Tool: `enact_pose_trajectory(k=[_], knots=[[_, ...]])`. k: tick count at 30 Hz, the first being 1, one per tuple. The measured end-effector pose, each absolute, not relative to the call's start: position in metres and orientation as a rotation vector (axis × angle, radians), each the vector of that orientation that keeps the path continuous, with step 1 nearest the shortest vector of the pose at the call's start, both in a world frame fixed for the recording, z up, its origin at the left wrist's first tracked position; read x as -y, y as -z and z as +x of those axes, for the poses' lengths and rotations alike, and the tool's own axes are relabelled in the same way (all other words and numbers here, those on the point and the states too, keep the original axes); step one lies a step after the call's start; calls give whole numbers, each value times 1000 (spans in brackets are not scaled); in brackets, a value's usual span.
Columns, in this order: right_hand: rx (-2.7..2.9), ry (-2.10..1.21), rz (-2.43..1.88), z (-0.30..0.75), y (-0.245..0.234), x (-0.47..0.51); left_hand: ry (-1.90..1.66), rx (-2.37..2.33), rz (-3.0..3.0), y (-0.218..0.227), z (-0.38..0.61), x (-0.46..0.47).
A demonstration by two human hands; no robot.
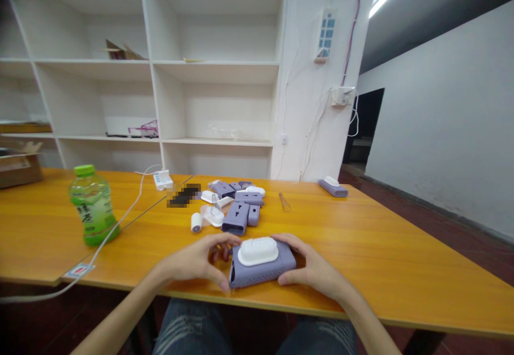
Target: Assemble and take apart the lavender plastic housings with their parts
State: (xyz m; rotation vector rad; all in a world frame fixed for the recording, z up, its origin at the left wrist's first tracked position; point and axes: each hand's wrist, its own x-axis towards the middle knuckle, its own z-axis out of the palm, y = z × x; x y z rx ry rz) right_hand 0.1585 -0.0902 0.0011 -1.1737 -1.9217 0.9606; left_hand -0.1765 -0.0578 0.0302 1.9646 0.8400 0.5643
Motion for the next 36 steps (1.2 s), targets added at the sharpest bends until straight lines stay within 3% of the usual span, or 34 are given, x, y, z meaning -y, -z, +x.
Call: enact_pose_trajectory(k=[10,21,36], knots=[[1938,-969,-1165,159,-2,89,-518,-847,2047,-39,-175,67],[1919,-980,-1162,157,-2,90,-742,-776,1956,-10,-163,52],[1891,-1004,-1159,158,-1,89,-871,-822,2049,-5,-161,50]])
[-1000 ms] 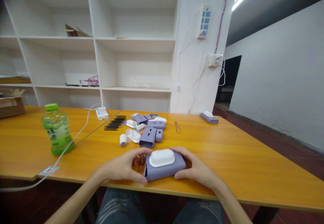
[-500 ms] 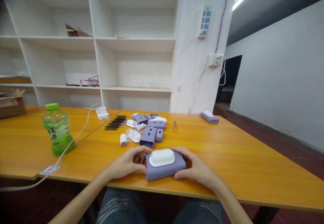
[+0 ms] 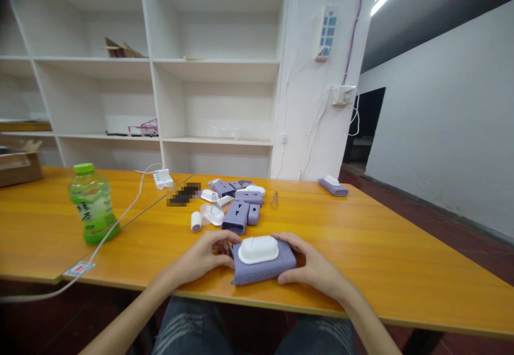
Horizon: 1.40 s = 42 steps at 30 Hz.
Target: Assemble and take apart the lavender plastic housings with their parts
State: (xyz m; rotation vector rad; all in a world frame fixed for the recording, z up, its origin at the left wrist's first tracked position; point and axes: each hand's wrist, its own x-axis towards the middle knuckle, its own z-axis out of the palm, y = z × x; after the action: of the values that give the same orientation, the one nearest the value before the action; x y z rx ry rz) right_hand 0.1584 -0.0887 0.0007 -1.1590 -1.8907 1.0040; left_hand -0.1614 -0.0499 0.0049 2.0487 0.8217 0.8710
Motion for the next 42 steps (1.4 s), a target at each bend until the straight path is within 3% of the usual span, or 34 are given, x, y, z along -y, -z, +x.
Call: enact_pose_trajectory(k=[14,28,35,42], knots=[[1906,-1028,-1175,157,-5,91,-842,-905,2184,-10,-148,51],[1807,-853,-1206,141,3,94,-510,-905,2209,-31,-180,66],[1690,-922,-1194,127,3,92,-908,-1006,2244,-9,-151,60],[1465,-1038,-1317,132,-4,86,-1044,-1001,2224,-16,-157,60]])
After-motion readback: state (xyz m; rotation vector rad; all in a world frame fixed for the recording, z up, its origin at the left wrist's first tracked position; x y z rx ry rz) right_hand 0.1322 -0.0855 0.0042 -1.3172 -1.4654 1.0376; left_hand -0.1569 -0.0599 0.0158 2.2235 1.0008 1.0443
